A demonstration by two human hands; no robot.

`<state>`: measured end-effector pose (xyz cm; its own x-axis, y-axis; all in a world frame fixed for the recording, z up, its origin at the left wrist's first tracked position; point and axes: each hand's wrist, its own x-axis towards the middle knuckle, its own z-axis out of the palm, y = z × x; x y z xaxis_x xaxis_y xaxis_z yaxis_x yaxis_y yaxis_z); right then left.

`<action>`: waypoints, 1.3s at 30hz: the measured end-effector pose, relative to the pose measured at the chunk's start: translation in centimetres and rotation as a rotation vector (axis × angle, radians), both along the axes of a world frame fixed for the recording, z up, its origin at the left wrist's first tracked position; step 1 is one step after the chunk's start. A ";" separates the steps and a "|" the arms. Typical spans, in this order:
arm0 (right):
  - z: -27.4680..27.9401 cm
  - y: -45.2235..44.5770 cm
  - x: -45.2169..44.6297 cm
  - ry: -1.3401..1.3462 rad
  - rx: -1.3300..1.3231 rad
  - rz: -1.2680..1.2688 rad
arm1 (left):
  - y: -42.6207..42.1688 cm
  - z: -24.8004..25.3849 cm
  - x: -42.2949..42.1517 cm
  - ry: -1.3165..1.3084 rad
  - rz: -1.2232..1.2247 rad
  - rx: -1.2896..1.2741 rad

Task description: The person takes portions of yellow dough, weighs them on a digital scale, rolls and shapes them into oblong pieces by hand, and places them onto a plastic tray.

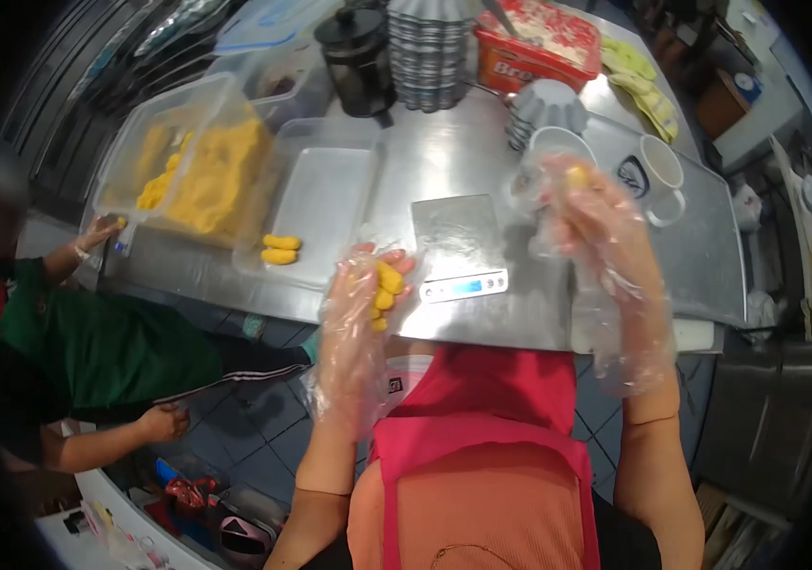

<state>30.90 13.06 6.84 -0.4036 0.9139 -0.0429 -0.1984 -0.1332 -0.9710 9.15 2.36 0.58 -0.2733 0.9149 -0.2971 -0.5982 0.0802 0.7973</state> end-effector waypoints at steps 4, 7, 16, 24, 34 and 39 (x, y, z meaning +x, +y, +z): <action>2.0 -1.6 4.4 -0.034 0.151 -0.203 | 1.9 0.2 -1.9 0.156 0.056 0.088; 1.6 -2.6 5.7 -0.027 0.138 -0.265 | 4.4 2.3 -5.5 0.480 0.249 0.215; 0.1 -2.9 6.8 0.043 0.058 -0.256 | 13.6 -1.6 -12.6 0.152 0.010 0.031; -0.8 -3.7 6.4 0.035 0.010 -0.203 | 14.5 4.0 -12.6 1.132 -0.369 -0.298; -1.4 -3.6 4.9 0.036 -0.013 -0.084 | 11.5 -1.1 -15.2 1.735 -0.866 -0.252; -1.2 -3.7 4.7 0.031 -0.015 -0.083 | 11.3 0.9 -14.9 1.847 -0.846 -0.094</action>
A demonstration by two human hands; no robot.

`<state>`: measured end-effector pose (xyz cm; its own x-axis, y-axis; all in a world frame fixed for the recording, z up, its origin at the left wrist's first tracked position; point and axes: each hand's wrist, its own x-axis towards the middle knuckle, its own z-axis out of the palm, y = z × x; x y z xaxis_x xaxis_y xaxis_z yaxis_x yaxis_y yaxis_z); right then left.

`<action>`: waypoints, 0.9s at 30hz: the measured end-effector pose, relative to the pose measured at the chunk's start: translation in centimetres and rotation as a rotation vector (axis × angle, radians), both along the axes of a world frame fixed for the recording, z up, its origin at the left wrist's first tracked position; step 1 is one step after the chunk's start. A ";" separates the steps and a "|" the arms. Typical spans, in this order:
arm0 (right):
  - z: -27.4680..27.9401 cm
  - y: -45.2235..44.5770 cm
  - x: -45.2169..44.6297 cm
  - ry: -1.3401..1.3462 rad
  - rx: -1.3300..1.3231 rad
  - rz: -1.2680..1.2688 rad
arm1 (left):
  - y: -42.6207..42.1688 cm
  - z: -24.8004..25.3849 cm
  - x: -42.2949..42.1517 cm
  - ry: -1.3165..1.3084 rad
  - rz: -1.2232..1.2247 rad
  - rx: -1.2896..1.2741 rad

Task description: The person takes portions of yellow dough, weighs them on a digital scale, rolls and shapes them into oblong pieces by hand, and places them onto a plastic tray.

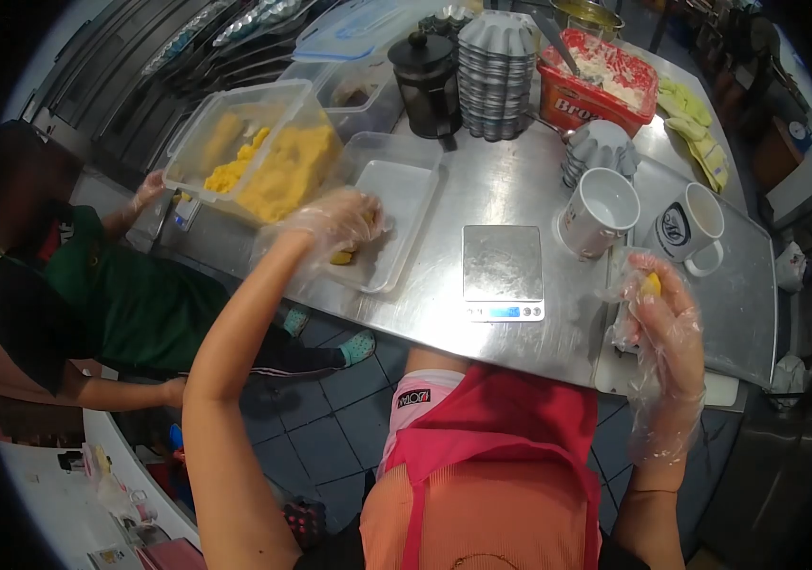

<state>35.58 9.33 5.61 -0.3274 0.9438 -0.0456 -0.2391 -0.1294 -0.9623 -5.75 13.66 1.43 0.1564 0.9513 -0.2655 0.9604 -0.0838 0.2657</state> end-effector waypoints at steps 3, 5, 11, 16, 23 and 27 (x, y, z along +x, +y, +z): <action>0.0 0.2 0.3 -0.030 0.015 -0.018 | -1.7 7.9 0.7 -0.267 0.095 0.227; 0.4 0.1 0.2 -0.045 0.028 -0.026 | -2.2 12.4 -1.4 -0.742 0.218 0.404; 0.0 0.0 -0.9 -0.045 -0.025 0.008 | 1.9 13.6 -11.4 -0.117 0.463 0.365; -0.7 -0.1 -2.1 0.015 -0.036 0.063 | 1.9 10.4 -13.0 -0.580 0.313 0.276; -1.1 1.6 -7.4 0.265 -0.082 0.079 | -5.5 7.9 10.0 -1.510 0.259 0.663; -1.9 2.2 -9.6 -0.164 0.208 0.072 | -6.0 1.7 18.4 -2.035 0.455 0.034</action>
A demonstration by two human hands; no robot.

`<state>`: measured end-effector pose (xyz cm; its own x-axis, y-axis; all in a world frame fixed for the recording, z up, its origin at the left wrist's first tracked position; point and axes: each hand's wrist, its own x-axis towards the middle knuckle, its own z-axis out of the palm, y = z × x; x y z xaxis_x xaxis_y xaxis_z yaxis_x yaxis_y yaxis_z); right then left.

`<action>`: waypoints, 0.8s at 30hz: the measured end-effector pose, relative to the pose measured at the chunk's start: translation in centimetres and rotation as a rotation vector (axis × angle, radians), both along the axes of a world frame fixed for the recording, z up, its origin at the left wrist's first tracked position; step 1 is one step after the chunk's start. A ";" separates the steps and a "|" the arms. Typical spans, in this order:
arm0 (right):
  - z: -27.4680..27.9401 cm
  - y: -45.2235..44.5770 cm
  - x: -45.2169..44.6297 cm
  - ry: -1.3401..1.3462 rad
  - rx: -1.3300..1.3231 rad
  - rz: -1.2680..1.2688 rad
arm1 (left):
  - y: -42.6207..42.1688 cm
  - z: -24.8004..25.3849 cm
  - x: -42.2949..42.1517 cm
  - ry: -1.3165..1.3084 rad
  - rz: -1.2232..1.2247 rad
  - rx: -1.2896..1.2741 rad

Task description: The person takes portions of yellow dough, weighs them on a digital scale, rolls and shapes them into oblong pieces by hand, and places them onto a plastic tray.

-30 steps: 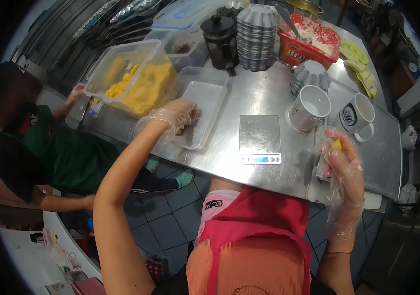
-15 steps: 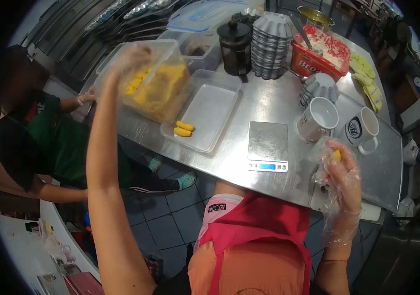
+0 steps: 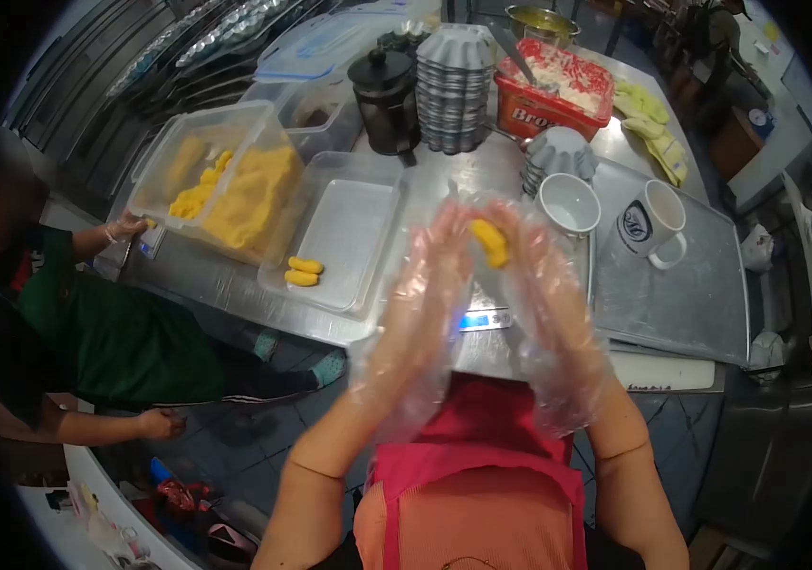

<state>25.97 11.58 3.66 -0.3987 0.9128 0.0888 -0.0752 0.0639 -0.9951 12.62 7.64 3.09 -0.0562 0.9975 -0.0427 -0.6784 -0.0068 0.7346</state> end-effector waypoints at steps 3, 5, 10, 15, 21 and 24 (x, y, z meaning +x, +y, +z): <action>0.0 -1.0 -0.1 -0.102 -0.107 0.094 | 1.5 -2.9 0.9 -0.343 -0.003 0.001; -2.6 0.5 0.3 0.470 -0.131 0.258 | 1.9 -3.1 0.6 -0.400 -0.001 0.004; -2.0 -1.1 0.2 -0.288 0.556 0.135 | -0.1 -3.1 0.8 -0.251 -0.086 0.086; -2.9 -2.7 -0.8 -0.697 1.131 0.186 | 0.6 -4.7 0.5 -0.481 -0.155 -0.022; -4.1 -1.6 0.2 -0.839 0.713 0.466 | -0.2 -2.4 0.7 -0.510 -0.163 -0.080; -4.9 -2.1 0.2 -0.761 0.835 0.446 | -0.4 -4.4 0.2 -0.081 -0.108 0.098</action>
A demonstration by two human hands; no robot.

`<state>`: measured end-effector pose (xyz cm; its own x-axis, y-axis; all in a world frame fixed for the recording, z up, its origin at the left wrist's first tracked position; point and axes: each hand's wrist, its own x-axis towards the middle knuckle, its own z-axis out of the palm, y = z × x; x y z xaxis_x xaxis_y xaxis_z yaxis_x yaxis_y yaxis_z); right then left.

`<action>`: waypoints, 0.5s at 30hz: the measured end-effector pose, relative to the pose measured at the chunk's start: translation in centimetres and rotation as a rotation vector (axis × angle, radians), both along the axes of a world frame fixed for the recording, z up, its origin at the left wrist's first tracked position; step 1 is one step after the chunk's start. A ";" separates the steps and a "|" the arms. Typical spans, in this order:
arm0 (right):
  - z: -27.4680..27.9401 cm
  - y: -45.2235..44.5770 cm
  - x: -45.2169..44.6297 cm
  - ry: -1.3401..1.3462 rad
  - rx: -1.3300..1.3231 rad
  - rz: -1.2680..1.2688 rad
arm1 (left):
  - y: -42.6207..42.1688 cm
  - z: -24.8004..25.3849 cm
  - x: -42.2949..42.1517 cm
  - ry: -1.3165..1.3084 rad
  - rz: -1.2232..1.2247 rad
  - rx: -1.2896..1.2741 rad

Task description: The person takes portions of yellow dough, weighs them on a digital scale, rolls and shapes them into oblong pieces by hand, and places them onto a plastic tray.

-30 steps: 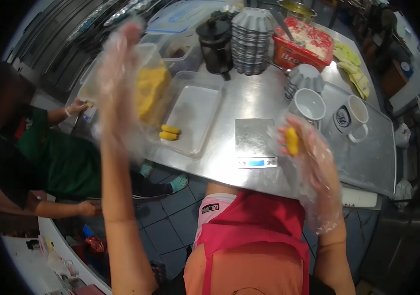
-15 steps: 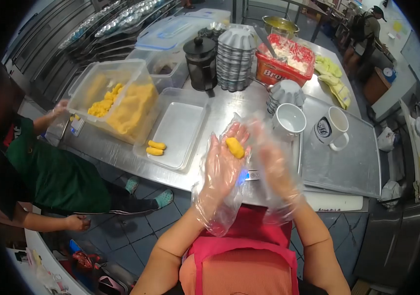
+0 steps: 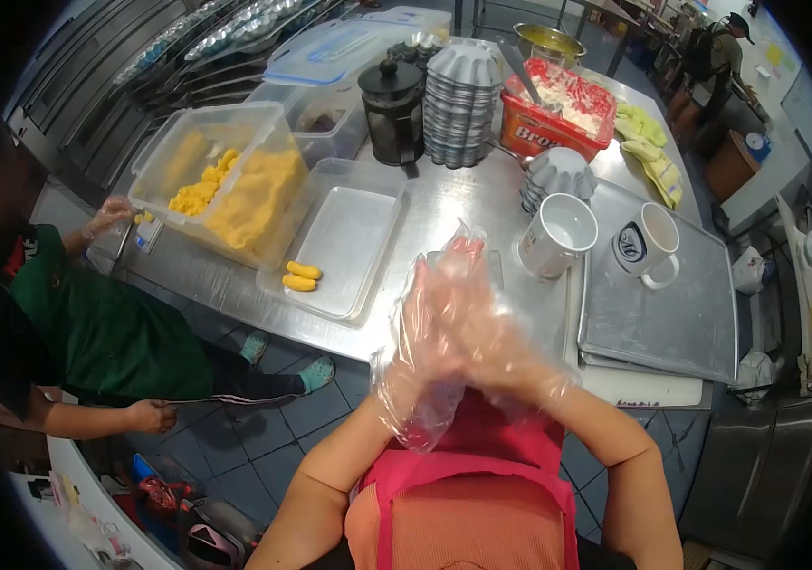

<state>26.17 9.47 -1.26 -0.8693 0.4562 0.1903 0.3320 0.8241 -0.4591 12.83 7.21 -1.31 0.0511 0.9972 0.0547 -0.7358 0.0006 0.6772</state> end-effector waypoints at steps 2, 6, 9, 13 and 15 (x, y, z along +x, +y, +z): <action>1.2 1.6 0.0 0.037 0.256 -0.058 | -0.2 -1.8 0.0 0.271 0.042 0.130; 2.0 2.2 0.2 -0.034 0.240 -0.101 | -0.8 -0.6 0.7 0.050 0.118 0.217; 4.4 2.2 2.5 0.154 0.150 -0.216 | 0.4 -1.3 0.3 -0.333 0.191 -0.256; 4.4 1.7 3.8 0.234 -0.026 -0.216 | 0.5 -2.2 -0.3 -0.303 0.179 -0.103; 4.0 1.3 3.9 0.251 -0.067 -0.184 | 0.3 -1.9 0.2 -0.438 0.208 -0.255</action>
